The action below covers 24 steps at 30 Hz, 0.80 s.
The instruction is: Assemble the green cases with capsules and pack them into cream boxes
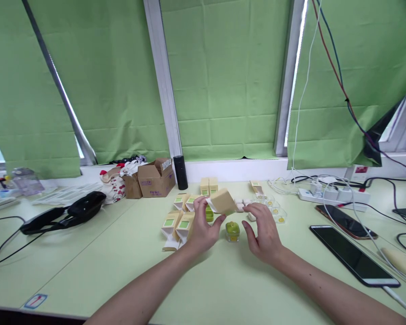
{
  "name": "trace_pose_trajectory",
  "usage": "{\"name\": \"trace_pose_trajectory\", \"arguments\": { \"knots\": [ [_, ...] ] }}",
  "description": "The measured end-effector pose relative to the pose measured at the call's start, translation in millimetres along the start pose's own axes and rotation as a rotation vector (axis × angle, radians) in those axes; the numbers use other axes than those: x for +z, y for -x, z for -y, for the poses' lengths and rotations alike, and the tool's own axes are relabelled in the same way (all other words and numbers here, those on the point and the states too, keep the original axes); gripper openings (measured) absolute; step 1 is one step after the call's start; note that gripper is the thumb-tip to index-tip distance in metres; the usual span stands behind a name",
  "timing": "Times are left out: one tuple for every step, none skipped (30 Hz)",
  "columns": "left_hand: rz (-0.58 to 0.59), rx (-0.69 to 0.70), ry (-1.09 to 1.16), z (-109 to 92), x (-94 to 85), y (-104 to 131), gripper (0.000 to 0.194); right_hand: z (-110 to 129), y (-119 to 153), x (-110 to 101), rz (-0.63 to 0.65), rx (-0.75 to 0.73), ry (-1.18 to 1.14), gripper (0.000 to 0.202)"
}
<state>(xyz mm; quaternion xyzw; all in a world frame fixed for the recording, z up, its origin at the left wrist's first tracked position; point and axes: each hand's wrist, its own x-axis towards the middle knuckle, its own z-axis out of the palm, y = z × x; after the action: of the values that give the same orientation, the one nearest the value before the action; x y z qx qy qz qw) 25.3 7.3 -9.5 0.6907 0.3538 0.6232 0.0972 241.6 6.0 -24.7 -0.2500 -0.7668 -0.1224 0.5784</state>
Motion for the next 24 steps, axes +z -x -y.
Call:
{"name": "trace_pose_trajectory", "arguments": {
  "knots": [
    [0.002, 0.082, -0.054, -1.8, -1.1, 0.5, 0.05, -0.6, -0.1, 0.1, -0.005, 0.009, -0.005, 0.048],
    [0.014, 0.168, -0.103, -3.5, -2.1, 0.8, 0.054, -1.1, -0.2, 0.1, -0.007, 0.018, -0.01, 0.047],
    [0.034, 0.256, -0.145, -4.8, -2.8, 1.0, 0.058, -1.5, -0.3, 0.1, -0.008, 0.027, -0.016, 0.047],
    [0.059, 0.343, -0.182, -5.7, -3.3, 1.2, 0.061, -1.7, -0.5, 0.0, -0.008, 0.034, -0.021, 0.046],
    [0.08, 0.423, -0.217, -6.3, -3.4, 1.5, 0.063, -1.9, -0.7, -0.2, -0.009, 0.039, -0.026, 0.046],
    [0.092, 0.487, -0.253, -6.6, -3.2, 1.9, 0.062, -2.0, -0.9, -0.4, -0.01, 0.043, -0.028, 0.046],
    [0.092, 0.535, -0.29, -6.8, -2.8, 2.5, 0.06, -2.2, -1.1, -0.5, -0.01, 0.046, -0.03, 0.046],
    [0.082, 0.567, -0.327, -7.1, -2.2, 3.1, 0.057, -2.3, -1.3, -0.7, -0.008, 0.051, -0.031, 0.047],
    [0.065, 0.587, -0.36, -7.5, -1.5, 3.6, 0.055, -2.5, -1.5, -0.7, -0.007, 0.057, -0.03, 0.047],
    [0.046, 0.6, -0.387, -8.0, -0.9, 4.1, 0.053, -2.8, -1.6, -0.7, -0.005, 0.063, -0.029, 0.047],
    [0.029, 0.612, -0.407, -8.7, -0.4, 4.3, 0.051, -3.2, -1.7, -0.7, -0.006, 0.07, -0.026, 0.046],
    [0.018, 0.623, -0.422, -9.5, 0.0, 4.3, 0.05, -3.6, -1.8, -0.5, -0.008, 0.077, -0.023, 0.046],
    [0.009, 0.63, -0.432, -10.3, 0.2, 4.1, 0.049, -4.1, -1.8, -0.3, -0.011, 0.084, -0.019, 0.045],
    [0.003, 0.633, -0.441, -10.9, 0.3, 3.9, 0.048, -4.6, -1.8, -0.1, -0.013, 0.09, -0.015, 0.044],
    [-0.002, 0.633, -0.449, -11.4, 0.4, 3.5, 0.047, -5.1, -1.7, 0.1, -0.012, 0.096, -0.013, 0.043],
    [-0.007, 0.633, -0.456, -11.6, 0.3, 3.2, 0.047, -5.6, -1.6, 0.2, -0.01, 0.102, -0.011, 0.043],
    [-0.008, 0.634, -0.46, -11.5, 0.3, 3.1, 0.046, -6.0, -1.4, 0.4, -0.007, 0.107, -0.009, 0.042],
    [-0.007, 0.636, -0.459, -11.1, 0.2, 3.0, 0.046, -6.3, -1.2, 0.4, -0.003, 0.112, -0.007, 0.042],
    [-0.003, 0.638, -0.454, -10.5, 0.2, 3.1, 0.046, -6.6, -1.0, 0.5, -0.001, 0.116, -0.004, 0.042],
    [0.005, 0.639, -0.442, -9.8, 0.2, 3.2, 0.047, -6.8, -0.7, 0.5, 0.001, 0.12, -0.001, 0.042],
    [0.019, 0.637, -0.422, -9.1, 0.1, 3.4, 0.047, -7.1, -0.4, 0.6, 0.004, 0.123, 0.001, 0.042],
    [0.038, 0.631, -0.391, -8.6, 0.0, 3.6, 0.048, -7.3, 0.0, 0.7, 0.008, 0.125, 0.001, 0.042],
    [0.061, 0.618, -0.351, -8.4, -0.2, 3.6, 0.049, -7.6, 0.5, 0.9, 0.013, 0.126, 0.0, 0.042],
    [0.087, 0.599, -0.304, -8.6, -0.5, 3.5, 0.051, -8.0, 0.9, 1.1, 0.017, 0.126, -0.002, 0.042]
  ]
}}
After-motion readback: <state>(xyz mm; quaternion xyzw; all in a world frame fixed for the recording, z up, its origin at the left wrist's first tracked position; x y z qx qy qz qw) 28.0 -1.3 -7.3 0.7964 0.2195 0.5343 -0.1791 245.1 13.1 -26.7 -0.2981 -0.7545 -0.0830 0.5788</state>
